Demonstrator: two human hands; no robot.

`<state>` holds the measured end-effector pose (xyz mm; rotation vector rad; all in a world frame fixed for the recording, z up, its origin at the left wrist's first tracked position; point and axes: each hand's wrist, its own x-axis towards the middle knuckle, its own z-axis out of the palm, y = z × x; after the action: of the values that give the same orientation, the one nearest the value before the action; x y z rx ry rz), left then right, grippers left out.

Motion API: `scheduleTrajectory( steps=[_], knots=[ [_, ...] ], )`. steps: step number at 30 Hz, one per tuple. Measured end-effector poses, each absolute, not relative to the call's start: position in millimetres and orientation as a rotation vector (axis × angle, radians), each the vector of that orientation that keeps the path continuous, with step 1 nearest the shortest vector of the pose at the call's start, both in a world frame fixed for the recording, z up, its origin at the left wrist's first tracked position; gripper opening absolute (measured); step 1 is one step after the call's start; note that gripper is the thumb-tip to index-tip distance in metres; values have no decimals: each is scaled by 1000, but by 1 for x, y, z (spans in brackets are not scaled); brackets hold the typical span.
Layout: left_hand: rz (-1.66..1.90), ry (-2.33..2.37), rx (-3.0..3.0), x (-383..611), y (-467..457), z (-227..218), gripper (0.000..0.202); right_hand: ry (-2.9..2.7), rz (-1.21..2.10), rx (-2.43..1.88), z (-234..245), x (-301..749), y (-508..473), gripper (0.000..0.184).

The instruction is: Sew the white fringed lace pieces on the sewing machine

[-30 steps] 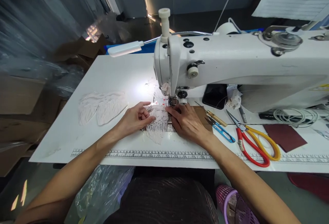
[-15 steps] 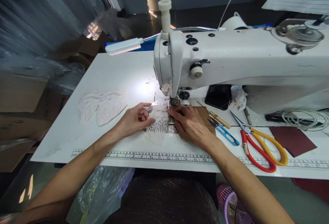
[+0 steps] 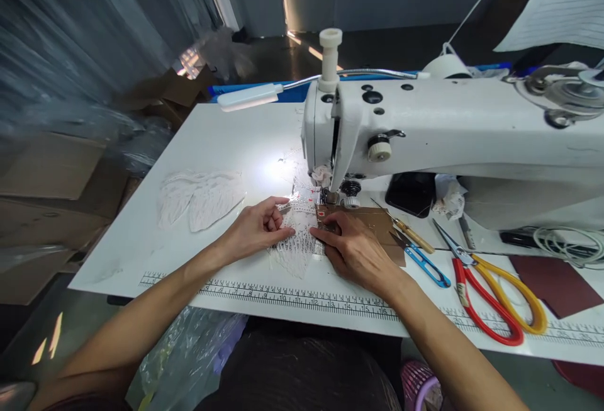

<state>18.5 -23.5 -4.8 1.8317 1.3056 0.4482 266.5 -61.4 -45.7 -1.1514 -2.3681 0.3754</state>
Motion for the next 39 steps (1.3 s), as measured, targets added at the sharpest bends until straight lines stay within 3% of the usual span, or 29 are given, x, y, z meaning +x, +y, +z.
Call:
scheduleTrajectory(
  steps=[9,20,24,26,31,39],
  knots=[
    [500,1295,1780,20,-28,-1,40,-2353,323,-1143,-47,264,-61,38],
    [476,1324,1810,17,-26,-4,48,-2361,325,-1147,-47,265,-60,39],
    [613,1354,2131,16,-20,-8,35,-2354,342,-1130,-46,264,-59,38],
    [626,1219,2458,19,-14,-9,28,-2348,346,-1114,-46,264,-59,38],
    [267,570,2882,31,6,-12,24,-2339,325,-1112,-47,264,-58,37],
    [189,597,2890,31,14,-20,36,-2362,307,-1127,-47,264,-59,38]
  ],
)
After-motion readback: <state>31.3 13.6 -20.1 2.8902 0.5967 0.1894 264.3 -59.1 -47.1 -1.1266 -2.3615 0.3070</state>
